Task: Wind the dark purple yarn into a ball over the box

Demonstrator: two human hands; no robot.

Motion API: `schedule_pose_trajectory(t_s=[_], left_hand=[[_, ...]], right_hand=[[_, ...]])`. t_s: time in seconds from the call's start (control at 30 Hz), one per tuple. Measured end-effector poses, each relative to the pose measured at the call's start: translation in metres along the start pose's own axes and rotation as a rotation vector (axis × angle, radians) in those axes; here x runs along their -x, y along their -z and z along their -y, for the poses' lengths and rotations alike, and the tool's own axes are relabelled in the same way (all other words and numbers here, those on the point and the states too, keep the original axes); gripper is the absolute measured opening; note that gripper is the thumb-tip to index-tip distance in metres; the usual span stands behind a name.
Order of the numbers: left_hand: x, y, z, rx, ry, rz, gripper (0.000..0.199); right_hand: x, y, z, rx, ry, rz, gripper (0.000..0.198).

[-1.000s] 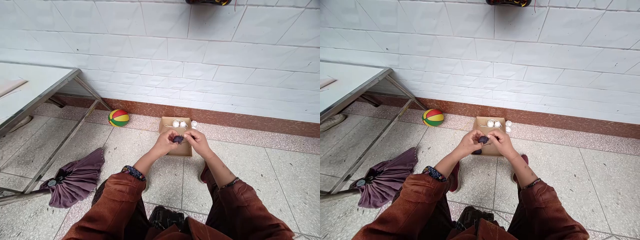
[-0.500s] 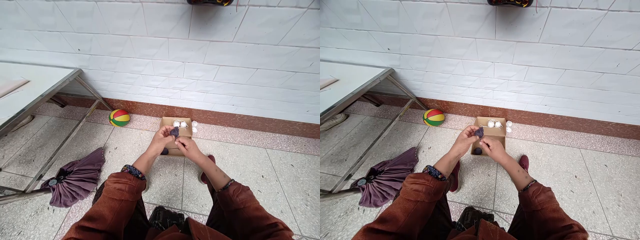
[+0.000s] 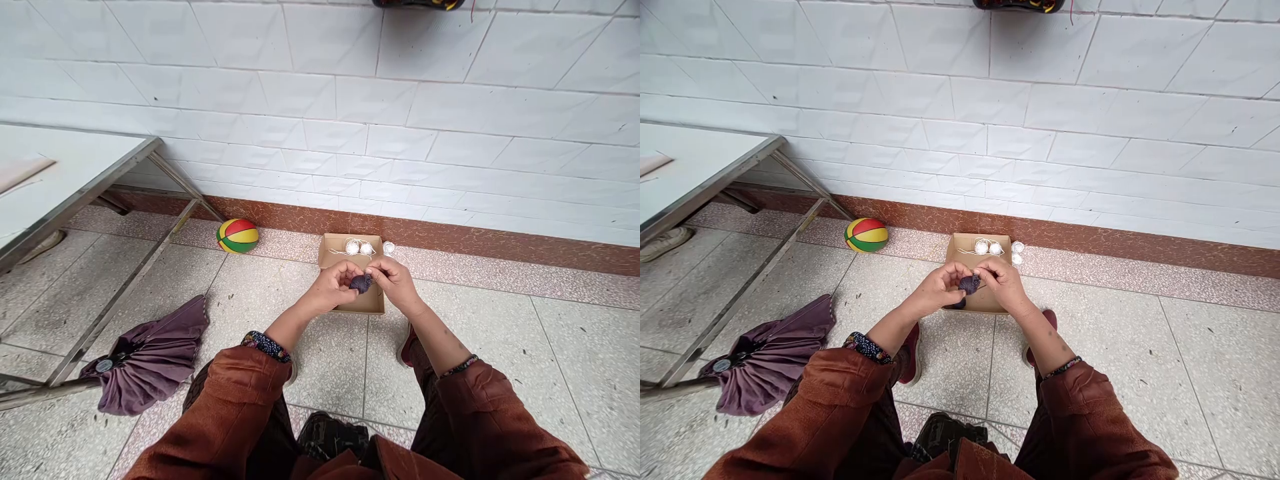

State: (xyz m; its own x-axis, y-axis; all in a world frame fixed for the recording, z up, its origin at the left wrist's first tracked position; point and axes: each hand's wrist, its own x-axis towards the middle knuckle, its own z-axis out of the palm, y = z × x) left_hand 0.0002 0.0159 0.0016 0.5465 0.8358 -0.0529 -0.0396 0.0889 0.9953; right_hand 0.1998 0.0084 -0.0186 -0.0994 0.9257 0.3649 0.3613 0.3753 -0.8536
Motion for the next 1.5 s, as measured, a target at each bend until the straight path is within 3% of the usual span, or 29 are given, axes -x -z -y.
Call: schedule_pose_trajectory(t_s=[0.13,0.27,0.37,0.5,0.6,0.73,0.87,0.97,1.1,1.27,1.37,1.5], left_hand=[[0.0,0.002,0.002,0.223,-0.004,0.018,0.039],[-0.003,0.005,0.003,0.295,-0.035,-0.171,0.036],[-0.007,0.009,0.002,0.255,-0.046,-0.306,0.032],[-0.011,0.012,0.004,0.085,-0.036,-0.382,0.031],[-0.012,0.01,0.008,-0.099,-0.028,-0.368,0.032],[-0.008,0.002,0.008,-0.235,-0.016,-0.2,0.031],[-0.002,-0.002,0.003,-0.079,-0.017,-0.035,0.04],[0.0,0.0,0.001,0.079,-0.027,0.019,0.038],[-0.004,0.005,0.002,0.141,-0.051,-0.146,0.033],[-0.012,0.011,0.008,0.02,-0.053,-0.365,0.03],[-0.014,0.013,0.014,-0.159,-0.092,-0.404,0.028],[-0.012,0.012,0.017,-0.37,-0.149,-0.358,0.026]], right_hand=[[0.003,-0.011,-0.008,0.009,-0.036,0.013,0.025],[0.011,-0.025,-0.01,0.08,-0.044,0.083,0.022],[0.018,-0.031,-0.004,0.115,0.027,0.192,0.02],[0.022,-0.027,0.012,0.086,0.119,0.3,0.019],[0.018,-0.016,0.02,0.037,0.14,0.253,0.016],[0.007,-0.001,0.016,0.012,0.097,0.095,0.014],[0.001,0.001,0.0,0.022,0.019,-0.004,0.017],[0.002,-0.006,-0.01,0.026,-0.03,0.002,0.019],[0.011,-0.023,-0.012,0.06,-0.066,0.077,0.02],[0.024,-0.035,0.002,0.056,0.066,0.269,0.019],[0.024,-0.029,0.012,0.042,0.134,0.323,0.02],[0.014,-0.009,0.019,-0.016,0.132,0.224,0.016]])
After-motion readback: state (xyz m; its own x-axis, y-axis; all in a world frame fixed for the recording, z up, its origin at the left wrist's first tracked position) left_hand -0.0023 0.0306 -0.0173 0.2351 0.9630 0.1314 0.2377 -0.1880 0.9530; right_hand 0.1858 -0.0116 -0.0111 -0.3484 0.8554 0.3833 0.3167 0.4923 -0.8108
